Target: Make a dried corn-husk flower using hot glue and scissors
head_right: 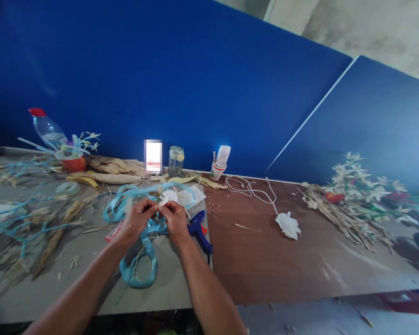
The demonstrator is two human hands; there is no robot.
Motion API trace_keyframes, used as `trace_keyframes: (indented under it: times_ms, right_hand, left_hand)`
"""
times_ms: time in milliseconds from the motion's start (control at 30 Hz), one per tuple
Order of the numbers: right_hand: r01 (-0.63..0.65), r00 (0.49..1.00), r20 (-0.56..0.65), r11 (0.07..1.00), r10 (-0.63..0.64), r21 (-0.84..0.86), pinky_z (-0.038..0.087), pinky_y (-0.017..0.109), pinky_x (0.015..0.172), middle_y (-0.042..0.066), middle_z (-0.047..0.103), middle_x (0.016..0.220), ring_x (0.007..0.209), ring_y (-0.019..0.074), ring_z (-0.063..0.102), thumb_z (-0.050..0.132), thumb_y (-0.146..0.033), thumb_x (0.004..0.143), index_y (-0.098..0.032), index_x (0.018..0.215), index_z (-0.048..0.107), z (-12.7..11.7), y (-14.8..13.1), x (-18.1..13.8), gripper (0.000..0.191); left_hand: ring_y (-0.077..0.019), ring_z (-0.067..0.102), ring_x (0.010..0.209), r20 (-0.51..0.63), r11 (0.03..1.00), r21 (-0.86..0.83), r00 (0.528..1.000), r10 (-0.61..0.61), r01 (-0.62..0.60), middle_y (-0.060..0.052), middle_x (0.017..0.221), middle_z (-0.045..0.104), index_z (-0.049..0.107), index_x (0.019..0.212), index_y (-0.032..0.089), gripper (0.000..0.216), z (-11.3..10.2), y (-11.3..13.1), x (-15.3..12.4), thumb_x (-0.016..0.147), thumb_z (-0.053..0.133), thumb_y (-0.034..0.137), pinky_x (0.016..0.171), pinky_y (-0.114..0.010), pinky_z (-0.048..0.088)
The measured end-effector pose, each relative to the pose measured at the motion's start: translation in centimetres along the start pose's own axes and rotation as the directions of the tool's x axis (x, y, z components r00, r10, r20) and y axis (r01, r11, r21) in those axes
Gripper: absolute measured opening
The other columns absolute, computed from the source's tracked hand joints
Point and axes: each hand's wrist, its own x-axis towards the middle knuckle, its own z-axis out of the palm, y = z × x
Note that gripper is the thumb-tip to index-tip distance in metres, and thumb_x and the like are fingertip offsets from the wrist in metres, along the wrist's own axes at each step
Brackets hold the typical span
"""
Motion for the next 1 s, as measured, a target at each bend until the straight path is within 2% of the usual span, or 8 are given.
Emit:
trace_keyframes:
  times_ms: [133, 267, 433, 633, 767, 900, 1000]
  right_hand:
    - [-0.016, 1.000, -0.010, 0.999, 0.016, 0.037, 0.036, 0.022, 0.055, -0.004, 0.055, 0.051, 0.049, 0.0079, 0.047, 0.072, -0.027, 0.063, -0.017, 0.060, 0.059, 0.3, -0.4, -0.2, 0.016]
    - [-0.054, 0.998, -0.016, 0.998, 0.054, 0.014, 0.037, 0.022, 0.055, -0.004, 0.055, 0.052, 0.050, 0.0086, 0.047, 0.072, -0.029, 0.061, -0.017, 0.063, 0.060, 0.6, -0.8, -0.4, 0.017]
    - [-0.060, 0.990, -0.131, 0.998, 0.055, -0.034, 0.034, 0.021, 0.051, -0.005, 0.053, 0.052, 0.048, 0.0071, 0.044, 0.073, -0.028, 0.059, -0.016, 0.060, 0.059, 1.1, -0.9, -0.5, 0.018]
    - [-0.061, 0.978, -0.201, 0.998, 0.054, -0.025, 0.033, 0.021, 0.048, -0.005, 0.051, 0.051, 0.047, 0.0076, 0.041, 0.072, -0.033, 0.058, -0.017, 0.061, 0.058, 0.7, -0.9, -0.2, 0.022]
    - [-0.035, 0.975, -0.222, 0.994, 0.010, -0.107, 0.033, 0.021, 0.049, -0.005, 0.052, 0.054, 0.049, 0.0077, 0.040, 0.071, -0.034, 0.059, -0.017, 0.062, 0.059, 0.5, -0.9, -0.1, 0.021]
    - [-0.010, 0.967, -0.249, 0.967, -0.056, -0.255, 0.034, 0.021, 0.050, -0.004, 0.053, 0.055, 0.050, 0.0085, 0.041, 0.068, -0.037, 0.060, -0.016, 0.065, 0.062, 0.8, -1.0, -0.3, 0.022]
    - [-0.002, 0.959, -0.271, 0.954, -0.083, -0.300, 0.034, 0.021, 0.049, -0.003, 0.054, 0.056, 0.051, 0.0089, 0.042, 0.066, -0.038, 0.061, -0.016, 0.066, 0.062, 0.9, -1.0, -0.3, 0.023]
  left_hand:
    - [-0.0098, 0.044, 0.052, 0.004, 0.998, -0.028, 0.999, -0.053, 0.053, 0.003, 0.054, 0.051, 0.055, 0.062, 0.015, 0.023, 0.1, 0.1, -0.1, 0.070, 0.061, 0.036, 0.051, -0.022, 0.035]
    - [-0.0085, 0.039, 0.045, -0.023, 0.993, 0.003, 0.992, -0.122, 0.122, 0.005, 0.050, 0.047, 0.056, 0.064, 0.015, 0.024, 0.4, 0.4, -0.2, 0.069, 0.061, 0.038, 0.044, -0.021, 0.029]
    - [-0.0087, 0.040, 0.044, -0.057, 0.989, 0.082, 0.991, -0.118, 0.122, 0.005, 0.048, 0.047, 0.056, 0.063, 0.015, 0.021, 0.5, 0.2, -0.1, 0.069, 0.059, 0.035, 0.044, -0.021, 0.030]
    - [-0.0099, 0.048, 0.050, 0.138, 0.986, -0.090, 0.982, -0.128, 0.141, 0.003, 0.054, 0.054, 0.060, 0.077, 0.014, 0.024, 0.4, 0.3, -0.3, 0.072, 0.059, 0.037, 0.051, -0.022, 0.036]
    - [-0.0096, 0.047, 0.046, 0.202, 0.969, -0.132, 0.962, -0.182, 0.211, 0.003, 0.050, 0.053, 0.062, 0.074, 0.014, 0.026, 0.3, 0.1, -0.3, 0.069, 0.063, 0.039, 0.050, -0.022, 0.035]
    - [-0.0098, 0.047, 0.045, 0.119, 0.986, -0.035, 0.980, -0.158, 0.163, 0.003, 0.048, 0.053, 0.063, 0.072, 0.014, 0.022, 0.5, -0.1, -0.1, 0.069, 0.062, 0.036, 0.047, -0.021, 0.033]
    - [-0.0105, 0.049, 0.047, 0.046, 0.994, 0.016, 0.993, -0.112, 0.111, 0.003, 0.050, 0.053, 0.062, 0.072, 0.014, 0.020, 0.8, 0.1, -0.2, 0.070, 0.060, 0.034, 0.049, -0.022, 0.037]
